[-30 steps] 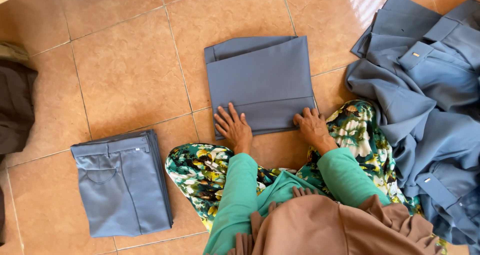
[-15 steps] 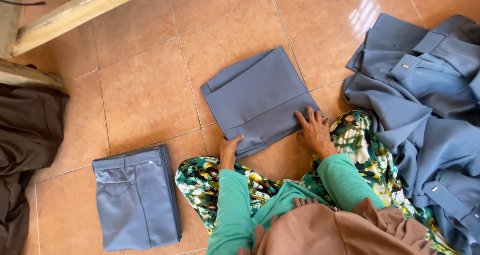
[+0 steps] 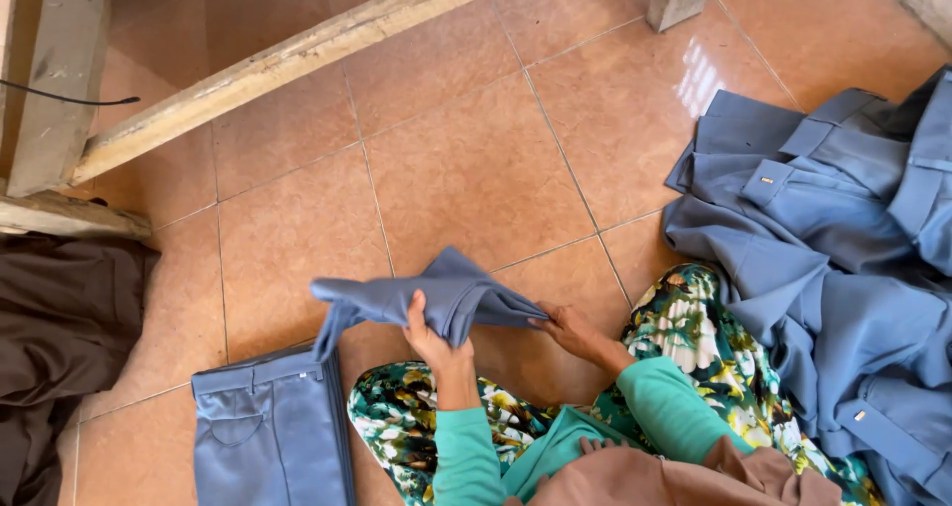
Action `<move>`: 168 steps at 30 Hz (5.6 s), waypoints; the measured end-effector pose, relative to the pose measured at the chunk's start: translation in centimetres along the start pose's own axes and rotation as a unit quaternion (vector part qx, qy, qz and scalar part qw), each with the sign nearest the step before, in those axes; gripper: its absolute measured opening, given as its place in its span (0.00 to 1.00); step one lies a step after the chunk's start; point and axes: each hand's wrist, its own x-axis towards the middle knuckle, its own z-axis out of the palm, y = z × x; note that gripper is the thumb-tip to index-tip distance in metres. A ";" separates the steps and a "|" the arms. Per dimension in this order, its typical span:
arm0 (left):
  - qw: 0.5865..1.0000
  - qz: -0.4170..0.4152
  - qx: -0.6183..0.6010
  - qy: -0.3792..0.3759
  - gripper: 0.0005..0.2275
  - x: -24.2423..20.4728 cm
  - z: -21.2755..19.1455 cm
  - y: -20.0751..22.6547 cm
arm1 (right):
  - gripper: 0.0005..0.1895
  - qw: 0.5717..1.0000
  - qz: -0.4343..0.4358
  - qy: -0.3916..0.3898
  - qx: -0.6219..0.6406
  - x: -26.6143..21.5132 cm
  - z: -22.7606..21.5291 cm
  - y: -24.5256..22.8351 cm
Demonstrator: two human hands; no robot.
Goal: Folding grey pants from a large pile and stacking them neatly on the floor.
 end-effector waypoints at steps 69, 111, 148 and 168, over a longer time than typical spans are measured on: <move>0.919 0.061 0.153 0.358 0.32 2.9 -38.5 27.3 | 0.36 0.912 0.213 -0.133 0.326 15.4 38.1 -28.6; 0.359 0.398 0.843 -0.032 0.32 17.4 -7.6 4.2 | 0.39 0.887 -0.157 0.118 -0.418 18.7 11.2 -16.1; 0.141 0.263 0.372 -0.879 0.28 -45.0 3.1 -35.3 | 0.36 0.584 0.384 0.462 -0.546 -51.9 -33.9 8.6; 0.403 0.198 0.414 -0.792 0.07 -26.1 14.8 -25.2 | 0.13 0.767 0.236 0.592 -0.075 -44.5 -41.4 5.5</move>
